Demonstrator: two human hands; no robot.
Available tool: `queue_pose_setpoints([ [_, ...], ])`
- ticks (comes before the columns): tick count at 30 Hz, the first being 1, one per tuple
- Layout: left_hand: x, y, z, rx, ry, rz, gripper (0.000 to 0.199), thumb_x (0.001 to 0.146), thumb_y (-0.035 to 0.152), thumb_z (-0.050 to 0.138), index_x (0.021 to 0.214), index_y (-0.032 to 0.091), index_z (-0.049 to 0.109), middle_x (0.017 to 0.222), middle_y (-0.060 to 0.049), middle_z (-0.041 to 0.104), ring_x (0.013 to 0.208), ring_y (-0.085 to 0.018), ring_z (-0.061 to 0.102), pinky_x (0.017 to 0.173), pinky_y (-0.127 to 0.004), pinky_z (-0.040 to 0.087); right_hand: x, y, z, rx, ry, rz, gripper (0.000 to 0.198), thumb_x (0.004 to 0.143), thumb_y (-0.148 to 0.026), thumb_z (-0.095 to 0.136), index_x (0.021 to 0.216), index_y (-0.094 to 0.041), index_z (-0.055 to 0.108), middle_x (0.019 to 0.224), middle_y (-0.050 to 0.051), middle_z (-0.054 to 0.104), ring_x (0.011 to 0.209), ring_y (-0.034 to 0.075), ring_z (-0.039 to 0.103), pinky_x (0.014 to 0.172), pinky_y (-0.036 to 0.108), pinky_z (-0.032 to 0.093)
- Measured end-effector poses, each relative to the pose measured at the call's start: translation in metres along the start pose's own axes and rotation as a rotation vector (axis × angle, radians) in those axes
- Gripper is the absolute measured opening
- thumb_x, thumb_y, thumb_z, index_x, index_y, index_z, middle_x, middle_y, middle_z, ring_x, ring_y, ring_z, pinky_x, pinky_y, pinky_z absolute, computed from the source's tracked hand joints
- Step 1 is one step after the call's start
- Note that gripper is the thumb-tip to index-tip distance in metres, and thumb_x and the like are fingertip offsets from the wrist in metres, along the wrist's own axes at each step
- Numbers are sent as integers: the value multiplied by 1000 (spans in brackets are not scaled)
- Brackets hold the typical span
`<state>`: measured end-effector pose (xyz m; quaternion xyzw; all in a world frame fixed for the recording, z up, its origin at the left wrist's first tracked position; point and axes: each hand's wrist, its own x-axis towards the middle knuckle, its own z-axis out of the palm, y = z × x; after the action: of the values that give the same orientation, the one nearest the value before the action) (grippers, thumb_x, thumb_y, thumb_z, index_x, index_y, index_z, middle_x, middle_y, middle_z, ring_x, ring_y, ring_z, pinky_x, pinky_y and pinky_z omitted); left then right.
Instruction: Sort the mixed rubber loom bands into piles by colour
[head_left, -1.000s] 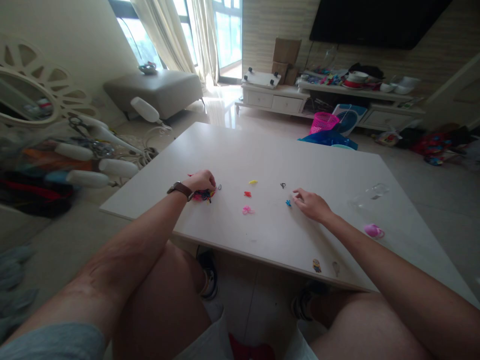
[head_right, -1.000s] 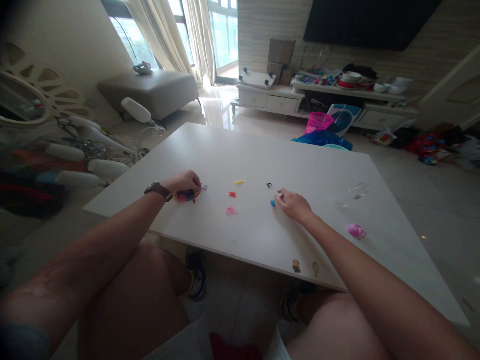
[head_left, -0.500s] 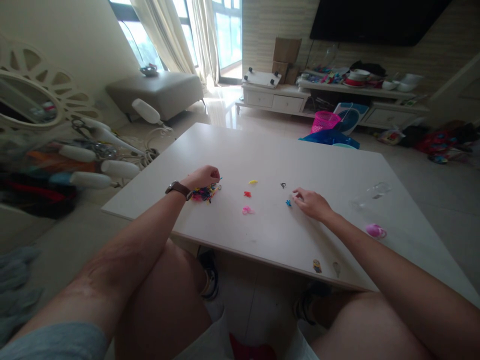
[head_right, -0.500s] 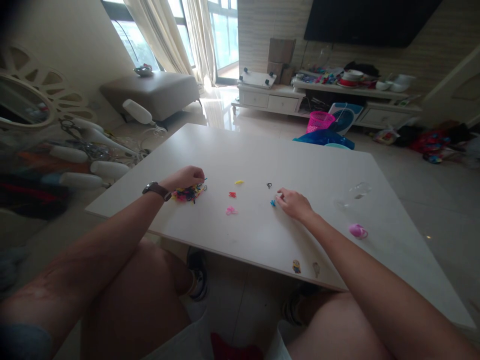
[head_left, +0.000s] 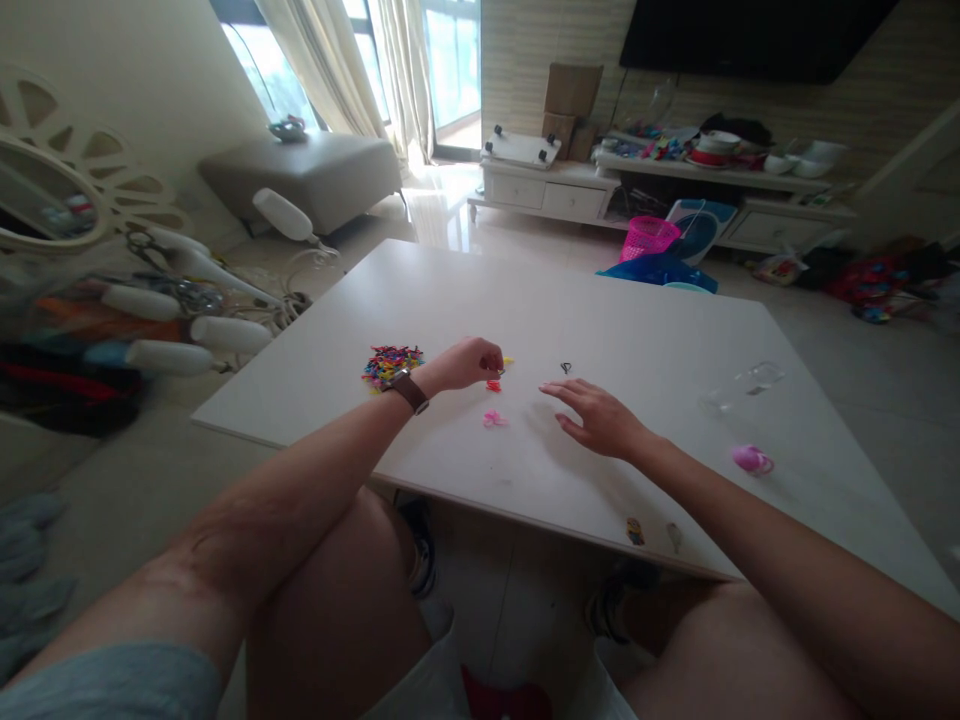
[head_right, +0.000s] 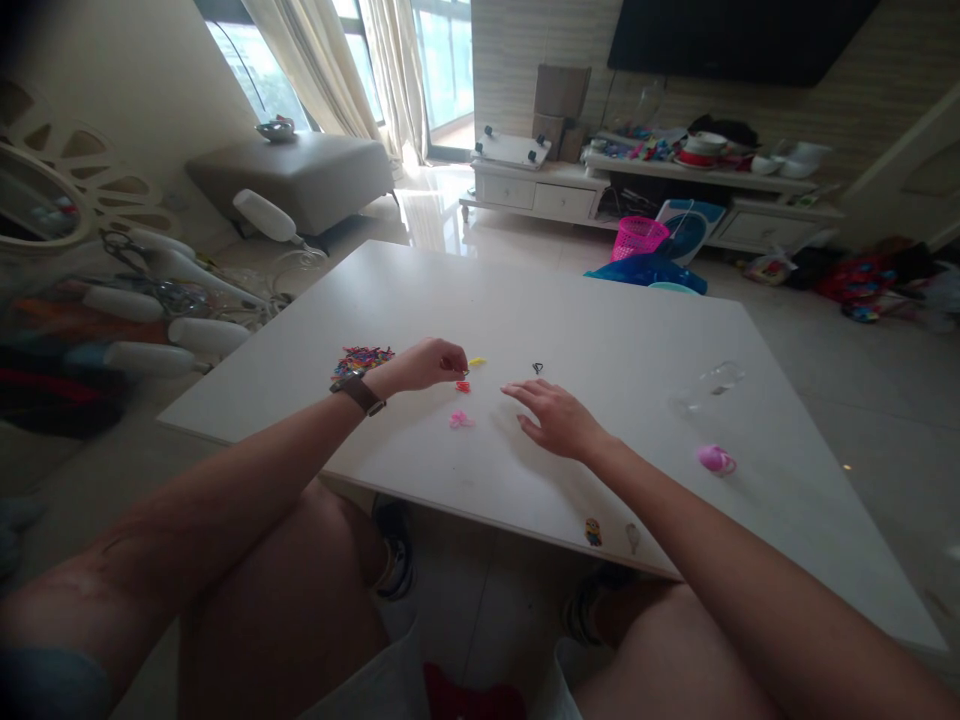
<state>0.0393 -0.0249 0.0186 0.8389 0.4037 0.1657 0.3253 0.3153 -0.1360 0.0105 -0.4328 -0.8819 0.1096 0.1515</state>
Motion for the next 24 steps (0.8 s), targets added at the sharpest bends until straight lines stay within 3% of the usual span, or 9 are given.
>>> queue_pose_setpoints([
  [9, 11, 37, 23, 61, -64, 236, 11, 79, 19, 66, 83, 16, 77, 71, -4, 71, 64, -14, 60, 64, -25, 44, -2, -4, -1, 4, -71, -32, 70, 92, -20, 53, 158, -33, 33, 154, 3, 50, 137, 26, 49, 114, 49, 42],
  [15, 13, 49, 26, 31, -62, 239, 11, 80, 18, 67, 84, 17, 78, 72, -4, 72, 66, -14, 62, 67, -25, 45, -3, 0, 1, 26, -75, -9, 72, 92, -22, 55, 159, -31, 31, 151, 6, 53, 137, 27, 50, 113, 51, 44],
  [24, 14, 46, 26, 45, -54, 243, 13, 80, 17, 67, 86, 18, 78, 74, -3, 73, 67, -14, 62, 67, -25, 45, -3, -1, 1, 15, -74, 9, 73, 92, -20, 54, 160, -29, 28, 151, 8, 53, 138, 27, 50, 113, 50, 44],
])
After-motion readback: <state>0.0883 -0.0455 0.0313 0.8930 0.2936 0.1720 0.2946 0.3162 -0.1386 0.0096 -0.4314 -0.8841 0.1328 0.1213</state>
